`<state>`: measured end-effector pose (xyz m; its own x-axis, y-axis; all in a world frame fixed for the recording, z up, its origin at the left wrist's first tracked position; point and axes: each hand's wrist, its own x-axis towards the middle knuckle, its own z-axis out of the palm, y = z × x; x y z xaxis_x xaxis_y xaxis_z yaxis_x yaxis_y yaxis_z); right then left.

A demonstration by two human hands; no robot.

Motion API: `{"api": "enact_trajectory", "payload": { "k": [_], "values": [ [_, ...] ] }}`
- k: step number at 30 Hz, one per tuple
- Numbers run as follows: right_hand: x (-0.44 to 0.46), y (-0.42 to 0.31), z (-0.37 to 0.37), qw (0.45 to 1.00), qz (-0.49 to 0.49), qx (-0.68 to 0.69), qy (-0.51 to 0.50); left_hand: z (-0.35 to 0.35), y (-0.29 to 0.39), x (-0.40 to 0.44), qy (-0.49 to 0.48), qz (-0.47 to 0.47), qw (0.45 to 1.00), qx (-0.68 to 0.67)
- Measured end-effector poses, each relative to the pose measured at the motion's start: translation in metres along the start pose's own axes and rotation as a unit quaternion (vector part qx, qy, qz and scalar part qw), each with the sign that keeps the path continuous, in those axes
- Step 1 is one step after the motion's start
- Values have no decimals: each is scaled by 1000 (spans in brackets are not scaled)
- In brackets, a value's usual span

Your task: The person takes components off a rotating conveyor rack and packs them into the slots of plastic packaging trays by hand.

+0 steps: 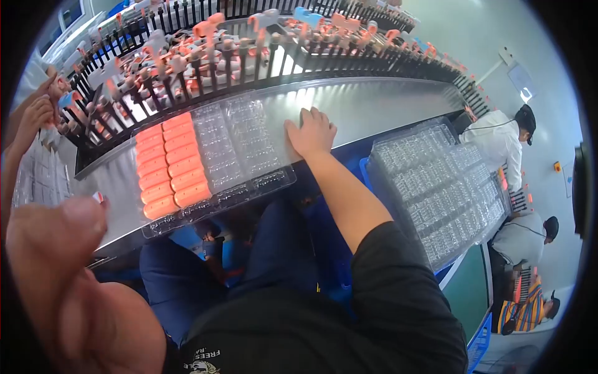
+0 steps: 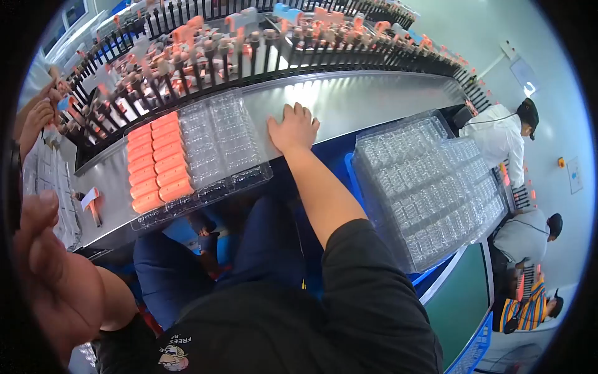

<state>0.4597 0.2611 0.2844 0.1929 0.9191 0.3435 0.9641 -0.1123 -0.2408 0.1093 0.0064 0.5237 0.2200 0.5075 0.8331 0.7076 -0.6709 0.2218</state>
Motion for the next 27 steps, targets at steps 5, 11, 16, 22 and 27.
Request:
{"api": "enact_trajectory", "payload": {
  "k": [5, 11, 16, 22, 27],
  "values": [
    [1, 3, 3, 1000, -1, 1, -2, 0, 2, 2, 8, -3, 1000, 2],
    [3, -2, -10, 1000, 1, 5, -22, 12, 6, 3, -4, -10, 1000, -4],
    [1, 2, 4, 1000, -3, 8, 10, 20, 9, 3, -11, -13, 1000, -6],
    [2, 1, -5, 999, 10, 12, -39, 24, 15, -1, -2, -21, 1000, -8],
    [2, 0, 0, 1000, 5, 16, 1, 31, 17, 2, -6, -27, 1000, -13]
  ]
}}
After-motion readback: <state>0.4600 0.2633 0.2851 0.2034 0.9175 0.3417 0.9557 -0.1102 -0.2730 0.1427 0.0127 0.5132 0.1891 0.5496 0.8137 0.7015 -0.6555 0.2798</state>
